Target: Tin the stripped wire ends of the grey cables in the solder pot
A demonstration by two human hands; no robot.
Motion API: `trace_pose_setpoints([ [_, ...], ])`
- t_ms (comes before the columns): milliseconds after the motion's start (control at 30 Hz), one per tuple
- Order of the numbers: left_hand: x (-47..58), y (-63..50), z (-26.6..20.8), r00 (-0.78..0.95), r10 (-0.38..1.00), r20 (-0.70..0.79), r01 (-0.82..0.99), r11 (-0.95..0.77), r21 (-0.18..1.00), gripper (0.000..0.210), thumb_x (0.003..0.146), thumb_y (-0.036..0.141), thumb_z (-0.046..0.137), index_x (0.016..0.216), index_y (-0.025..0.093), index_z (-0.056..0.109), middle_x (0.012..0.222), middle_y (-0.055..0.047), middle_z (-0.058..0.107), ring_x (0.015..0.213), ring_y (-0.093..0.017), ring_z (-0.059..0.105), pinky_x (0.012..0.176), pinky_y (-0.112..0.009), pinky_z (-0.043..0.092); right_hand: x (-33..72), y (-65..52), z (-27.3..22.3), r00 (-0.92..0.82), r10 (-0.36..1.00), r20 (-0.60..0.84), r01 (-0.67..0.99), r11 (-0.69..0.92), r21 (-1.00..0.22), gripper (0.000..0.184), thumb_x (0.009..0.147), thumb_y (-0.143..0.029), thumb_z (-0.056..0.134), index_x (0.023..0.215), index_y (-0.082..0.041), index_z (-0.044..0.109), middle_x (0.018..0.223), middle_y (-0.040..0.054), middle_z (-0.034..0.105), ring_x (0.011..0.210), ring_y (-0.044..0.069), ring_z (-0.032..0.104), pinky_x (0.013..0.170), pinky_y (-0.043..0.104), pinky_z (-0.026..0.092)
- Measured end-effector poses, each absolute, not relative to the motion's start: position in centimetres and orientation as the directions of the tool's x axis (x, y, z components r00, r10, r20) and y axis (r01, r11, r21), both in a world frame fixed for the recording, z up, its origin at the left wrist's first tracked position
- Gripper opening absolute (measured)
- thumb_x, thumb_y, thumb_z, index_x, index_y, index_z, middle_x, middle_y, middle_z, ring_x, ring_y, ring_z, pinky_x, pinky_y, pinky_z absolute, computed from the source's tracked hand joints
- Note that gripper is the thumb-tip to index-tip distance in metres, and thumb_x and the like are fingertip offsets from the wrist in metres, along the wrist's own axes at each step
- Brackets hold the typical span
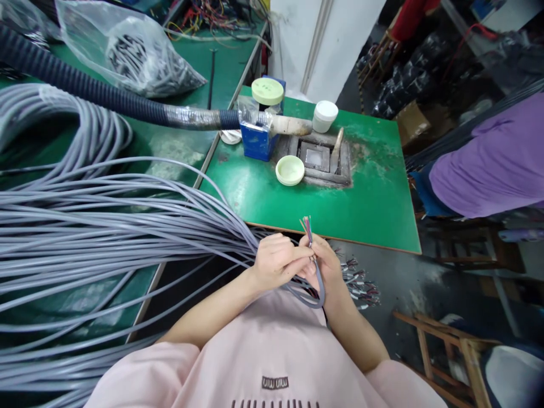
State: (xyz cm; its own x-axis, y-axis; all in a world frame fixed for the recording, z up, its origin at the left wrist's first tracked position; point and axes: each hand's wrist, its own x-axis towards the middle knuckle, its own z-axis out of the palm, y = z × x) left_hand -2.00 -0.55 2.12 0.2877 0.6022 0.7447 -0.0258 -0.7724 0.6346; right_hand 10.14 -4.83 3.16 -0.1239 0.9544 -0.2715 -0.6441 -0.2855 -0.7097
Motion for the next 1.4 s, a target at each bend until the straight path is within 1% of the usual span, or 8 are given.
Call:
trace_pose_setpoints([
  [67, -1.6, -1.1, 2.3, 0.287, 0.768, 0.572, -0.192, -0.539, 0.82, 0.007, 0.086, 0.021, 0.063, 0.084, 0.017, 0.068, 0.053, 0.002, 0.062, 0.045, -0.008, 0.053, 0.049, -0.023, 0.039, 10.2, -4.8, 3.2, -0.035, 0.962, -0.272, -0.614, -0.235, -0.754, 0.026, 0.072, -0.042, 0.073, 0.069, -0.019, 0.063, 0.04, -0.0057, 0.047, 0.035, 0.008, 0.04, 0.039, 0.022, 0.04],
  [133, -1.0, -1.5, 2.3, 0.3, 0.911, 0.284, -0.378, -0.16, 0.912, 0.011, 0.084, 0.027, 0.067, 0.081, 0.017, 0.068, 0.055, 0.001, 0.065, 0.047, -0.01, 0.059, 0.05, -0.023, 0.046, 10.2, -4.7, 2.9, 0.086, 0.961, -0.264, -0.557, -0.173, -0.812, 0.027, 0.068, -0.043, 0.075, 0.071, -0.019, 0.064, 0.043, -0.0052, 0.05, 0.037, 0.009, 0.043, 0.039, 0.022, 0.038],
  [233, 0.1, -1.6, 1.9, 0.307, 0.951, -0.038, -0.549, 0.21, 0.809, 0.022, 0.076, 0.037, 0.074, 0.076, 0.016, 0.066, 0.053, 0.002, 0.063, 0.048, -0.012, 0.059, 0.05, -0.025, 0.048, 10.3, -4.4, 2.4, 0.264, 0.945, -0.192, -0.409, -0.071, -0.91, 0.024, 0.07, -0.042, 0.074, 0.075, -0.02, 0.065, 0.047, -0.0048, 0.053, 0.04, 0.011, 0.046, 0.04, 0.022, 0.037],
  [367, 1.0, -0.8, 1.5, 0.272, 0.949, -0.157, -0.604, 0.296, 0.74, 0.027, 0.071, 0.037, 0.079, 0.071, 0.016, 0.063, 0.055, 0.001, 0.063, 0.046, -0.007, 0.053, 0.044, -0.017, 0.037, 10.5, -3.5, 2.5, 0.403, 0.915, 0.002, -0.132, 0.06, -0.989, 0.016, 0.076, -0.033, 0.069, 0.069, -0.02, 0.064, 0.053, -0.0034, 0.057, 0.048, 0.011, 0.051, 0.05, 0.024, 0.044],
  [667, 1.1, 1.2, 1.4, 0.274, 0.95, -0.151, -0.496, 0.274, 0.824, 0.037, 0.067, 0.047, 0.077, 0.073, 0.015, 0.058, 0.051, 0.006, 0.051, 0.042, -0.003, 0.036, 0.043, -0.017, 0.031, 11.2, -0.5, 4.5, 0.41, 0.905, 0.112, 0.159, 0.051, -0.986, 0.012, 0.078, -0.031, 0.066, 0.07, -0.022, 0.066, 0.061, -0.0022, 0.059, 0.057, 0.013, 0.052, 0.057, 0.026, 0.044],
  [833, -1.8, 3.9, 0.0, 0.136, 0.98, 0.143, -0.082, -0.133, 0.988, 0.02, 0.077, 0.035, 0.068, 0.075, 0.016, 0.064, 0.052, 0.006, 0.048, 0.049, -0.006, 0.041, 0.051, -0.02, 0.035, 13.1, 3.7, 5.8, 0.354, 0.92, 0.167, 0.337, 0.041, -0.941, 0.018, 0.077, -0.036, 0.065, 0.069, -0.02, 0.064, 0.057, -0.0022, 0.057, 0.055, 0.013, 0.051, 0.057, 0.027, 0.042],
  [1067, -5.1, 6.8, -2.9, 0.098, 0.901, 0.422, 0.437, -0.42, 0.795, 0.017, 0.086, 0.03, 0.059, 0.082, 0.016, 0.067, 0.063, 0.0, 0.06, 0.059, -0.011, 0.053, 0.061, -0.024, 0.04, 15.4, 11.8, 6.0, 0.143, 0.973, 0.179, 0.608, 0.056, -0.792, 0.028, 0.073, -0.038, 0.062, 0.055, -0.017, 0.056, 0.052, -0.0019, 0.053, 0.051, 0.01, 0.044, 0.053, 0.025, 0.036],
  [1400, -4.6, 6.2, -3.2, 0.184, 0.849, 0.495, 0.589, -0.498, 0.637, 0.021, 0.09, 0.032, 0.054, 0.082, 0.018, 0.068, 0.066, -0.001, 0.065, 0.062, -0.013, 0.056, 0.062, -0.027, 0.038, 14.5, 16.1, 4.9, -0.007, 0.999, -0.048, 0.846, -0.02, -0.533, 0.021, 0.067, -0.027, 0.063, 0.051, -0.014, 0.06, 0.047, -0.0034, 0.049, 0.051, 0.01, 0.043, 0.054, 0.025, 0.028],
])
